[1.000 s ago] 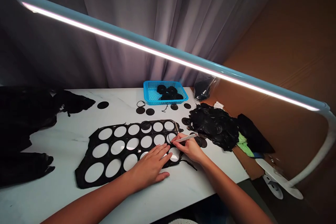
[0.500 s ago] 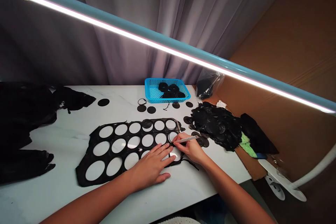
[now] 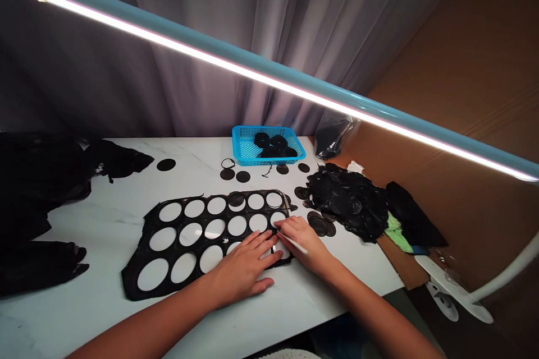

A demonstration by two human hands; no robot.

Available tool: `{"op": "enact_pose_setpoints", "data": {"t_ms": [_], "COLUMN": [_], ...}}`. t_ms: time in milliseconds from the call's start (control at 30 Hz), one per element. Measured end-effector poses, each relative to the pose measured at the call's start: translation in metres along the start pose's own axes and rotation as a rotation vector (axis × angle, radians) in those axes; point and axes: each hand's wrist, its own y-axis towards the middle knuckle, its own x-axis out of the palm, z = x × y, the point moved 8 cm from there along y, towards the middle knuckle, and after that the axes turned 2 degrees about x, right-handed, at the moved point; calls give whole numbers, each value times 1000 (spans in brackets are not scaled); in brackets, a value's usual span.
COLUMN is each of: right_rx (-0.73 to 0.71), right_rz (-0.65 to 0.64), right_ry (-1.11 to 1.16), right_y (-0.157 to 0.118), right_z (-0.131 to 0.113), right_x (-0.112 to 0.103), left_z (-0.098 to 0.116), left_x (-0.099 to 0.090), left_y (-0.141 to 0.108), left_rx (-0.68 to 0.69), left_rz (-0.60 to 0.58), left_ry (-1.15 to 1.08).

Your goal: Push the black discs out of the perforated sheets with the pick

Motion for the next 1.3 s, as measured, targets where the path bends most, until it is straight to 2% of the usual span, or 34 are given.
{"op": "enact_pose_setpoints", "data": {"t_ms": [67, 133, 200, 300, 367, 433, 533, 600, 700, 867, 1133, 1233, 1300], "right_rx": [-64, -68, 17, 266, 342, 329, 270, 254, 262, 270, 260, 197, 107], "right_rz": [-15, 15, 112, 349, 417, 369, 210, 133, 65, 9, 24, 32, 19], "right_ry": [-107, -180, -262, -376, -304, -108, 187, 296, 385, 435, 419, 342, 202], "right_y": [-2, 3, 15, 33, 43, 53, 61, 61, 59, 59, 60, 58, 56], "right_z": [-4, 4, 28, 73, 90, 93, 78, 67, 61, 63, 63, 57, 47], "right_x": [5, -3, -27, -79, -96, -90, -58, -38, -22, -15, -13, -14, -12], "left_z": [0, -1, 0, 2, 5, 6, -5, -19, -37, -43, -39, -39, -38], "left_x": [1, 1, 0, -5, -9, -12, -17, -19, -14, -8, -8, -9, -9], "left_y": [0, 0, -1, -1, 0, 2, 9, 16, 24, 28, 26, 26, 26], "left_rx": [5, 9, 10, 9, 25, 37, -24, -99, -166, -173, -169, -166, -160], "left_rz": [0, -3, -5, -19, -40, -54, -5, 50, 69, 53, 28, 27, 37], "left_ry": [-1, 1, 4, -1, -22, -50, -35, 34, 125, 184, 176, 170, 165]}}
